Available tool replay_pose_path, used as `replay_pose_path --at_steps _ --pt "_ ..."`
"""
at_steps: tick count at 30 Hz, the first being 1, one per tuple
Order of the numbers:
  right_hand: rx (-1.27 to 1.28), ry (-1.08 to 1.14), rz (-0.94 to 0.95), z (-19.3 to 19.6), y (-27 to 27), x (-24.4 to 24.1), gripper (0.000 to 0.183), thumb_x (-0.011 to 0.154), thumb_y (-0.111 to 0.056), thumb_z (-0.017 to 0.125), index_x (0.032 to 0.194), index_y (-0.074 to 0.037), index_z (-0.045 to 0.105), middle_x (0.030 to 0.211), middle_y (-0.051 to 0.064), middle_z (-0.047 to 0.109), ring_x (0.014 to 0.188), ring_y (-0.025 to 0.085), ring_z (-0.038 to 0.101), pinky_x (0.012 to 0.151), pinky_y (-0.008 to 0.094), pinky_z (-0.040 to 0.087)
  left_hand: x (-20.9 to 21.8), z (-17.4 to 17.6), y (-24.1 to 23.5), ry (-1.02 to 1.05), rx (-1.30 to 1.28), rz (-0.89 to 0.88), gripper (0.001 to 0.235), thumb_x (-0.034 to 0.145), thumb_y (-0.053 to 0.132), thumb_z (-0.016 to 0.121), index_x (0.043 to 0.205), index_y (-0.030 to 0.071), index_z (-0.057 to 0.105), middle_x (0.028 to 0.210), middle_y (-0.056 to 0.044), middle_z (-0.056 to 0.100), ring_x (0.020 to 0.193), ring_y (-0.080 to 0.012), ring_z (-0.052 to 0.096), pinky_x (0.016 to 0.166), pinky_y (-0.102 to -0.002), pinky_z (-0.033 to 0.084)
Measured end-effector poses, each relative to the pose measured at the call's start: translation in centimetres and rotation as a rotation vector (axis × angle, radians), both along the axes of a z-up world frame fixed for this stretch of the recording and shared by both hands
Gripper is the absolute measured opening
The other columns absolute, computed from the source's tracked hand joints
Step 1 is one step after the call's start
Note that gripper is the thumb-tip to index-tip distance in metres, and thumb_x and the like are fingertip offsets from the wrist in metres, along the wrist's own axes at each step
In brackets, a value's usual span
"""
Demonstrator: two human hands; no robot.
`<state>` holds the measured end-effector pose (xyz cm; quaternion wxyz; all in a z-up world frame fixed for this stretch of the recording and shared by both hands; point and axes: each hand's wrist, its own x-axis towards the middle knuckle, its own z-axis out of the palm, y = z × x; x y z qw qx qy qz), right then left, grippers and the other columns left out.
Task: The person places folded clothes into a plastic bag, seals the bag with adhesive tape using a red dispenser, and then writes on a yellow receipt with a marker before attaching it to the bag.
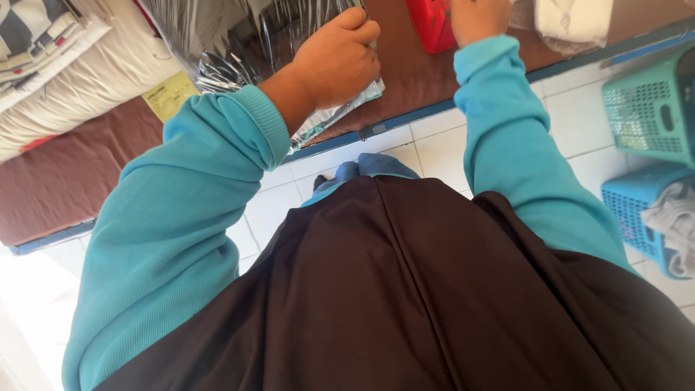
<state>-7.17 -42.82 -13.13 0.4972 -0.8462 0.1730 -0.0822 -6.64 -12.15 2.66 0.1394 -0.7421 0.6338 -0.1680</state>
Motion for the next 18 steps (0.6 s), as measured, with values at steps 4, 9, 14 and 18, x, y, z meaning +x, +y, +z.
replay_pose_path --at_steps 4,9,14,18 --pt "0.151 0.065 0.100 -0.3 -2.0 0.5 0.023 0.099 -0.022 0.073 0.095 -0.001 0.066 0.090 0.012 0.065 0.085 0.021 0.062 0.078 0.038 0.049 -0.1 0.8 0.1 -0.076 -0.071 -0.015 0.014 0.079 0.034 0.063 0.079 0.026 0.075 0.081 0.013 0.067 0.102 -0.0150 0.053 0.101 -0.034 0.035" --pt "0.250 -0.274 0.081 -1.3 -3.3 -1.4 0.027 0.101 -0.027 0.073 0.092 -0.002 0.069 0.088 0.012 0.066 0.084 0.022 0.062 0.079 0.039 0.049 -0.5 0.9 0.3 -0.116 -0.001 0.026 0.017 0.083 0.033 0.063 0.082 0.026 0.078 0.085 0.013 0.069 0.102 -0.0154 0.052 0.106 -0.036 0.034" --pt "0.383 -0.113 0.018 -5.7 -2.1 -5.8 0.036 0.104 -0.034 0.077 0.088 -0.001 0.077 0.089 0.014 0.069 0.081 0.022 0.062 0.081 0.041 0.046 -0.8 -0.5 -0.4 -0.087 0.069 0.096 0.018 0.081 0.032 0.063 0.079 0.024 0.079 0.083 0.010 0.071 0.105 -0.0187 0.054 0.105 -0.038 0.036" --pt "-0.472 -0.236 -0.011 -6.3 -2.2 -8.5 0.037 0.100 -0.039 0.077 0.077 -0.011 0.084 0.082 0.012 0.071 0.076 0.026 0.065 0.068 0.041 0.047 -0.6 -1.8 0.0 -0.144 -0.130 0.103 0.023 0.080 0.034 0.062 0.079 0.019 0.079 0.093 0.007 0.074 0.111 -0.0186 0.054 0.100 -0.039 0.035"
